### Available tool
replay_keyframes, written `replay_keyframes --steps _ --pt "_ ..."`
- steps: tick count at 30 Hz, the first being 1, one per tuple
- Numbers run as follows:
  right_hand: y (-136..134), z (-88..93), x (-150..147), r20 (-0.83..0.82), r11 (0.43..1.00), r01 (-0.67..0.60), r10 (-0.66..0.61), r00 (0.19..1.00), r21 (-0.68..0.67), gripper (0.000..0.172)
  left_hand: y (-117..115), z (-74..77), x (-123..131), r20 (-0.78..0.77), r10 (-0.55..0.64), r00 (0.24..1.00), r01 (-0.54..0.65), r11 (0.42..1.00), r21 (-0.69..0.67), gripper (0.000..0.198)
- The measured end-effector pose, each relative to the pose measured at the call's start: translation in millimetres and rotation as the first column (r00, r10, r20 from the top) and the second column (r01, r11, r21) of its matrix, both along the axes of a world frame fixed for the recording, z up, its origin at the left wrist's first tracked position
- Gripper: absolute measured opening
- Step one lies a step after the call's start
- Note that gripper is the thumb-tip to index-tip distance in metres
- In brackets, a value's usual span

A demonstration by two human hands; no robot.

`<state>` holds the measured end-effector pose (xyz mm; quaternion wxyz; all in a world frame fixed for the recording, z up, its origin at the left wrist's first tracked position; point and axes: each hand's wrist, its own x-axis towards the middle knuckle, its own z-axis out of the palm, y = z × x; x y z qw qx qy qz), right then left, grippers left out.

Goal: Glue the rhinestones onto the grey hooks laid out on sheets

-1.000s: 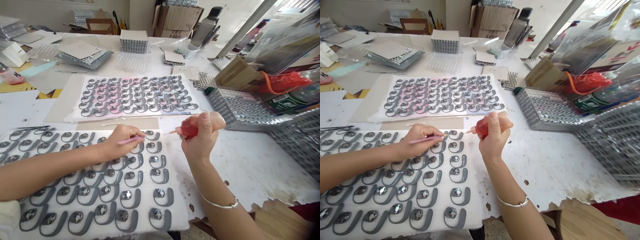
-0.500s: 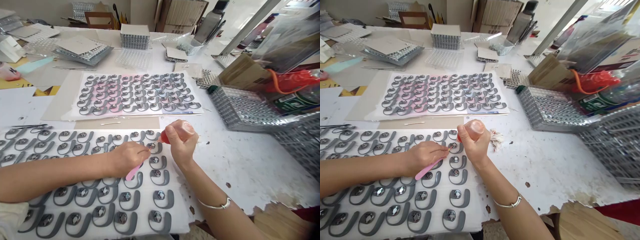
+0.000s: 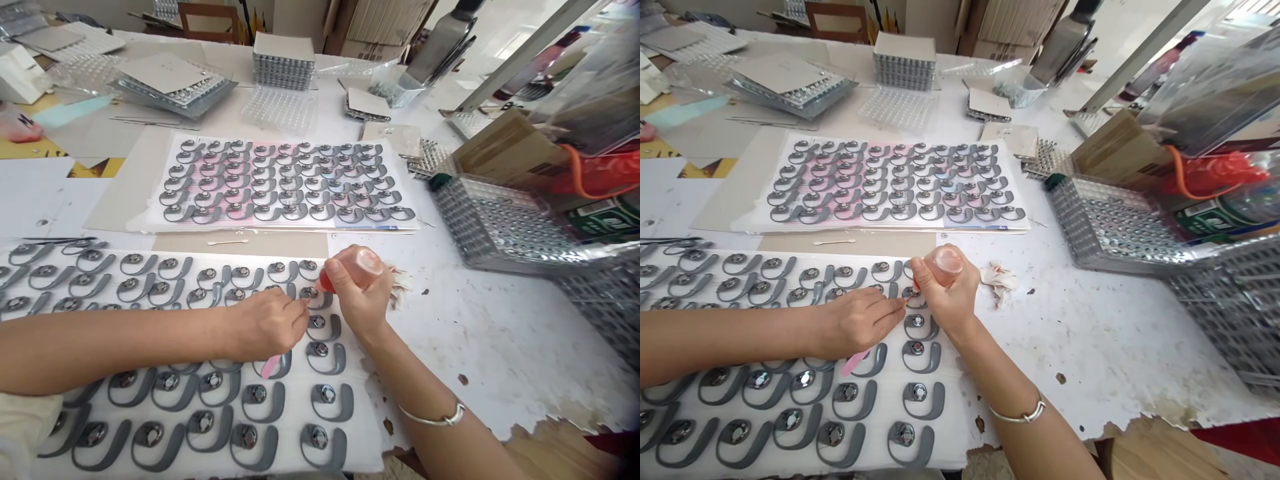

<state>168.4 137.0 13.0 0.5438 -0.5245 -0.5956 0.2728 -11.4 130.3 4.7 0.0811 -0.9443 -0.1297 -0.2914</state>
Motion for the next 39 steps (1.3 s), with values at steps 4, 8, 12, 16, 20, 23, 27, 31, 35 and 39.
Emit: replay_keyframes --steps 4,8,12,16,20,23,27,31,35,39 --pt "0.1 0.7 -1.6 -0.005 0.999 -0.009 0.009 1.000 0.036 0.030 -0.5 -1.4 0.1 -0.015 -0.002 1.000 0.002 1.000 -0.009 0.017" --pt "0.0 1.0 -1.6 -0.015 1.000 -0.009 0.010 1.000 0.017 0.030 -0.8 -3.2 0.7 -0.023 0.008 1.000 -0.008 1.000 0.003 0.018" --pt "-0.6 1.2 -1.5 -0.018 1.000 -0.009 0.009 1.000 0.013 0.032 -0.5 -3.3 0.9 0.011 0.013 1.000 -0.013 1.000 -0.004 0.019" --pt "-0.8 1.9 -0.6 -0.061 0.999 -0.010 0.013 0.998 0.041 0.031 -0.1 -3.2 0.3 0.017 0.010 1.000 -0.010 1.000 -0.008 0.019" --pt "0.1 0.6 2.2 -0.083 0.998 0.009 -0.004 0.997 0.057 0.031 -0.4 -4.8 0.0 -0.002 0.005 1.000 -0.005 1.000 -0.001 0.017" --pt "1.1 -2.7 3.5 -0.053 0.999 0.020 -0.017 0.998 0.049 0.029 -0.6 -5.8 -0.2 -0.027 0.010 1.000 -0.010 1.000 -0.005 0.016" --pt "2.0 -5.8 2.5 -0.041 0.999 0.018 -0.016 0.999 0.044 0.030 -0.4 -5.3 -0.1 -0.025 0.005 1.000 -0.005 1.000 -0.002 0.015" --pt "1.8 -5.6 1.0 -0.049 1.000 -0.002 0.004 0.999 0.027 0.029 0.0 -4.1 0.3 -0.003 0.001 1.000 -0.001 1.000 0.001 0.015" --pt "1.4 -5.8 1.3 -0.044 1.000 -0.005 0.006 0.999 0.028 0.028 0.1 -3.4 0.1 -0.014 0.000 1.000 -0.001 1.000 -0.016 0.016" --pt "1.3 -6.1 1.2 -0.047 0.999 0.005 -0.004 0.999 0.035 0.028 0.3 -2.4 0.1 0.010 -0.012 1.000 0.012 1.000 -0.028 0.016"
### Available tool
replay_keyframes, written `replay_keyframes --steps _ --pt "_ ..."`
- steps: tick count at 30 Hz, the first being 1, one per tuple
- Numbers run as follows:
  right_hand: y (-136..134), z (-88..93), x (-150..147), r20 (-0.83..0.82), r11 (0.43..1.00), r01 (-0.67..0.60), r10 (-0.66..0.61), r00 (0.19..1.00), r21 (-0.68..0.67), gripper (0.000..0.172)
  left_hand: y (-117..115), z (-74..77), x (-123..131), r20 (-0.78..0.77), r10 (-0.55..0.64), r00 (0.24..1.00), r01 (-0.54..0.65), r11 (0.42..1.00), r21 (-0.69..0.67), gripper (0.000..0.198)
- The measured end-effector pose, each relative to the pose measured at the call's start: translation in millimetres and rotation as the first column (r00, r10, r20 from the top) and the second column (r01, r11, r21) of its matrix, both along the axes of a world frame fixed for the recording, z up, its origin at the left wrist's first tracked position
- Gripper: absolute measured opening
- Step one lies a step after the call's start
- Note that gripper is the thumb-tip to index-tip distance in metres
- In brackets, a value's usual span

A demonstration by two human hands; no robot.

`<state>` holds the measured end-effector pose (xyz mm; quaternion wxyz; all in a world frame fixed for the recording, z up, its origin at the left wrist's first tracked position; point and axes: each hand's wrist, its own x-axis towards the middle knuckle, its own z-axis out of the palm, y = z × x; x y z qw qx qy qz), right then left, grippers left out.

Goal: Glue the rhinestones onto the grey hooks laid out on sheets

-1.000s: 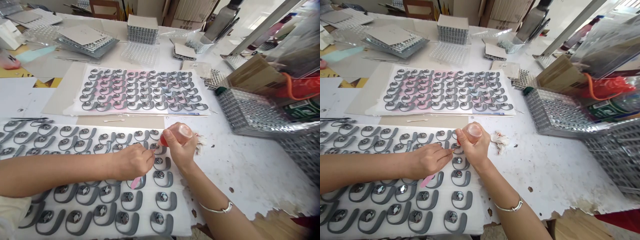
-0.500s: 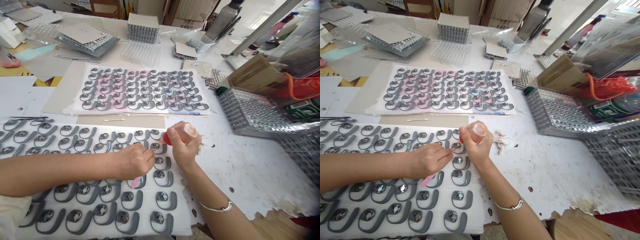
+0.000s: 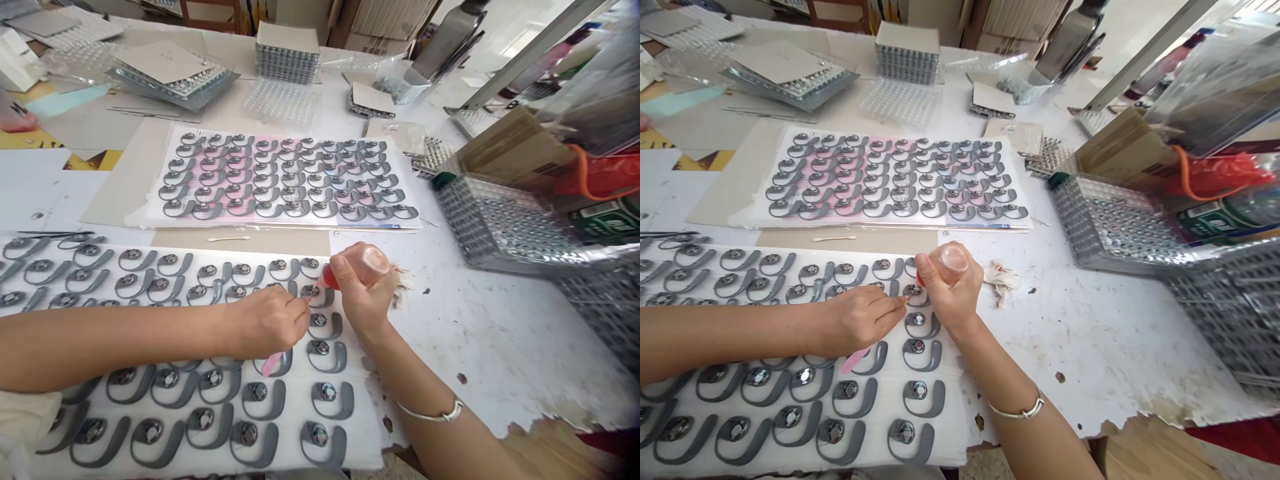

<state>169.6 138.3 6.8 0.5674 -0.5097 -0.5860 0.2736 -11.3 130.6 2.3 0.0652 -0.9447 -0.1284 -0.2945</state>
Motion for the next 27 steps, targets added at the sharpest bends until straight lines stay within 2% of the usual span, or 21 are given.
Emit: replay_keyframes --steps 12,27 --pt "-1.3 -1.4 0.5 0.013 1.000 0.024 -0.024 1.000 -0.013 0.028 0.3 -2.3 -0.1 0.010 -0.001 1.000 0.001 1.000 0.000 0.017" --pt "-0.1 -0.7 0.8 0.000 0.998 0.005 -0.005 1.000 0.064 0.024 0.3 -0.6 -2.1 -0.059 -0.011 0.998 0.011 1.000 -0.001 0.020"
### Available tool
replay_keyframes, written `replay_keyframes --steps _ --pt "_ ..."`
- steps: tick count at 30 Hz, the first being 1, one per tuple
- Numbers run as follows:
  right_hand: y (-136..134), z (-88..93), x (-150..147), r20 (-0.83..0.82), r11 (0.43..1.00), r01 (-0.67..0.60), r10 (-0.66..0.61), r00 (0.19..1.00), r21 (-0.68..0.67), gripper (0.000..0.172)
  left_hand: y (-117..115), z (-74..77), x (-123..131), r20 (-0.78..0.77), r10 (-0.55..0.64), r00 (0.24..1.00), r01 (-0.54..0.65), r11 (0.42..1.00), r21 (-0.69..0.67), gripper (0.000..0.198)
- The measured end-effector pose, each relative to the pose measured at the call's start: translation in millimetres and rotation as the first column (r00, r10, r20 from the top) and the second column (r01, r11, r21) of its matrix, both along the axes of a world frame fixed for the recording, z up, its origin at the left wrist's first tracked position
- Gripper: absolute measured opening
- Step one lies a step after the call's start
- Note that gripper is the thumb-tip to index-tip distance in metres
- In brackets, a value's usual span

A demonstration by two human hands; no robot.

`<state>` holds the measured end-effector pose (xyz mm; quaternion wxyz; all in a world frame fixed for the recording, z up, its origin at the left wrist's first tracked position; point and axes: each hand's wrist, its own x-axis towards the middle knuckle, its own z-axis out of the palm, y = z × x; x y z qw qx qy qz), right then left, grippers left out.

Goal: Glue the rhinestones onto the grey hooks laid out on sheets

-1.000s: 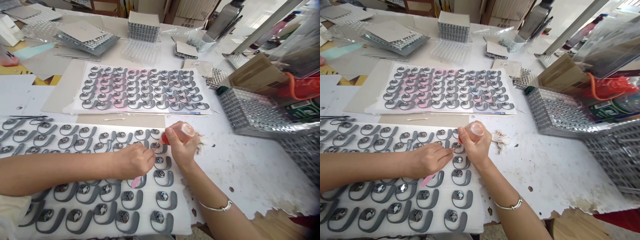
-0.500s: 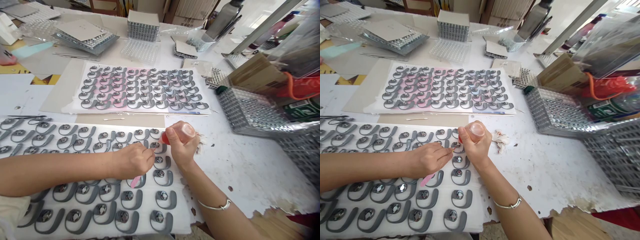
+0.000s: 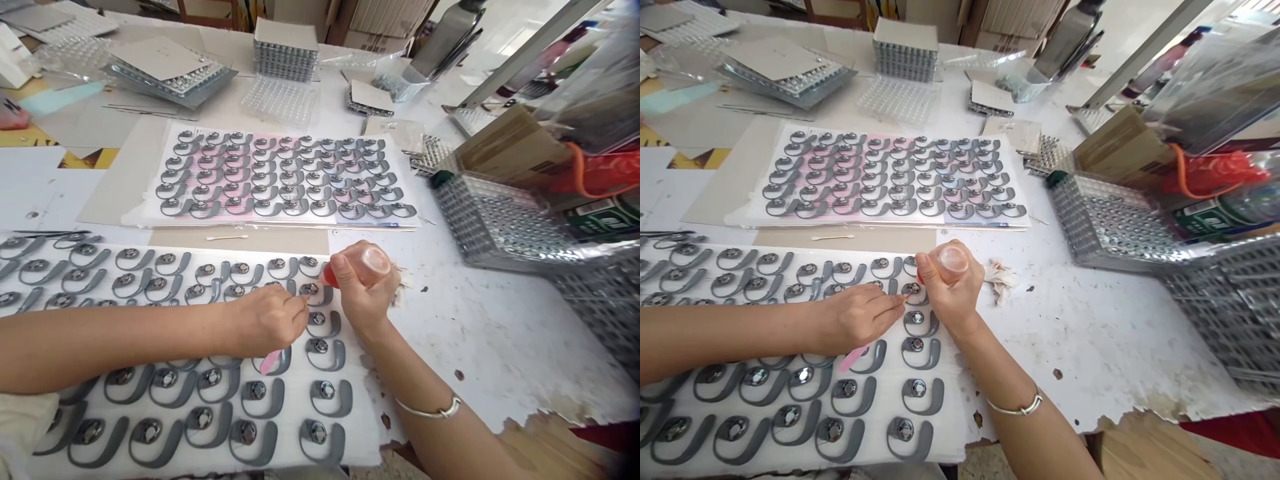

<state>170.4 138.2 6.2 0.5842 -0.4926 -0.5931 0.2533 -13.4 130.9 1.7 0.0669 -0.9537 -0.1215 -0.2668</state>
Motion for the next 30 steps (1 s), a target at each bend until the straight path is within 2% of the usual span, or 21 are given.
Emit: replay_keyframes --steps 4,10,23,30 --pt "-0.6 0.7 0.6 0.041 1.000 0.007 -0.007 0.999 0.019 0.025 -0.2 -1.6 -0.3 -0.007 0.006 1.000 -0.006 1.000 -0.001 0.018" --pt "-2.0 6.5 0.0 0.093 0.999 0.017 -0.020 0.995 0.034 0.027 0.0 -1.2 -0.2 0.063 0.006 0.998 -0.006 1.000 -0.003 0.019" --pt "-4.7 7.2 1.6 0.173 0.996 0.012 -0.027 0.985 0.085 0.025 3.5 -0.5 -2.1 0.002 -0.030 1.000 0.030 0.998 -0.052 0.026" --pt "-6.2 9.7 1.8 0.236 0.992 0.010 -0.040 0.971 0.128 0.025 4.2 -0.9 -1.4 0.053 -0.033 0.998 0.037 0.997 -0.068 0.022"
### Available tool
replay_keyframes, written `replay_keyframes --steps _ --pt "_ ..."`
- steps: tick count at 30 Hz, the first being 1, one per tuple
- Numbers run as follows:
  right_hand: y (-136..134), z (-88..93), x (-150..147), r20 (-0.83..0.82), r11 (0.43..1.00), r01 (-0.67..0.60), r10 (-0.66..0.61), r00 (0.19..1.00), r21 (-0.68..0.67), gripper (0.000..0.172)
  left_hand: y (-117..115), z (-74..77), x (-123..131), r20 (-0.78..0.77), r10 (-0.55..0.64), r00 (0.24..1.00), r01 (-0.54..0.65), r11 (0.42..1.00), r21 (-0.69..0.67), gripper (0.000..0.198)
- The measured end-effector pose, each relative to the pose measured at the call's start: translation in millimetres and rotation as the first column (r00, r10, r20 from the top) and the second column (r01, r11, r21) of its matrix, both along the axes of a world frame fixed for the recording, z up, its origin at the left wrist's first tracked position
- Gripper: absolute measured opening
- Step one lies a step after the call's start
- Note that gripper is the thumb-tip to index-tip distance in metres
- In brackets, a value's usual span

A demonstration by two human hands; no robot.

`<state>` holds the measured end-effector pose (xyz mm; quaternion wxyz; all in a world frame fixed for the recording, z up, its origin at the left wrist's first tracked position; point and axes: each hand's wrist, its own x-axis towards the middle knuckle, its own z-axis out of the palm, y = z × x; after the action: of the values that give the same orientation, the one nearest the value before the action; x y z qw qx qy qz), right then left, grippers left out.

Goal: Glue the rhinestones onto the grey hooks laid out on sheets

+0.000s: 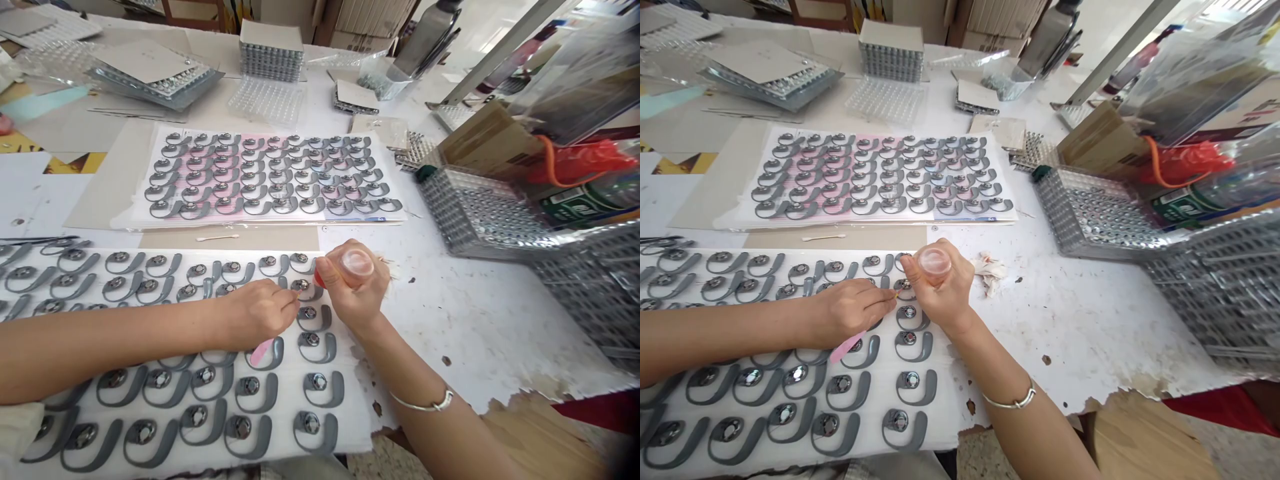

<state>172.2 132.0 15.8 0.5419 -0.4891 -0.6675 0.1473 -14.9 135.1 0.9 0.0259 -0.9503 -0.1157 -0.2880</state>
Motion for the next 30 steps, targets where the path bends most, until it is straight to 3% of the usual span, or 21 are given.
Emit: replay_keyframes --steps 4,8,17,30 --pt "0 0.9 0 0.020 1.000 0.013 -0.012 1.000 -0.014 0.026 1 -0.7 -1 -0.040 -0.014 0.999 0.013 0.999 -0.035 0.025" --pt "-1 0.9 0 0.010 1.000 0.000 0.001 1.000 -0.022 0.026 7 0.6 -6 -0.116 -0.044 0.992 0.020 0.979 -0.202 0.023" --pt "-1 -0.3 0 -0.014 0.999 -0.039 0.040 0.999 0.005 0.024 26 21.6 -9 -0.124 -0.129 0.984 0.033 0.812 -0.583 0.017" --pt "-3 0.2 0 0.004 0.999 -0.023 0.023 1.000 -0.031 0.025 31 18.4 -7 0.043 -0.093 0.995 0.099 0.779 -0.620 0.015"
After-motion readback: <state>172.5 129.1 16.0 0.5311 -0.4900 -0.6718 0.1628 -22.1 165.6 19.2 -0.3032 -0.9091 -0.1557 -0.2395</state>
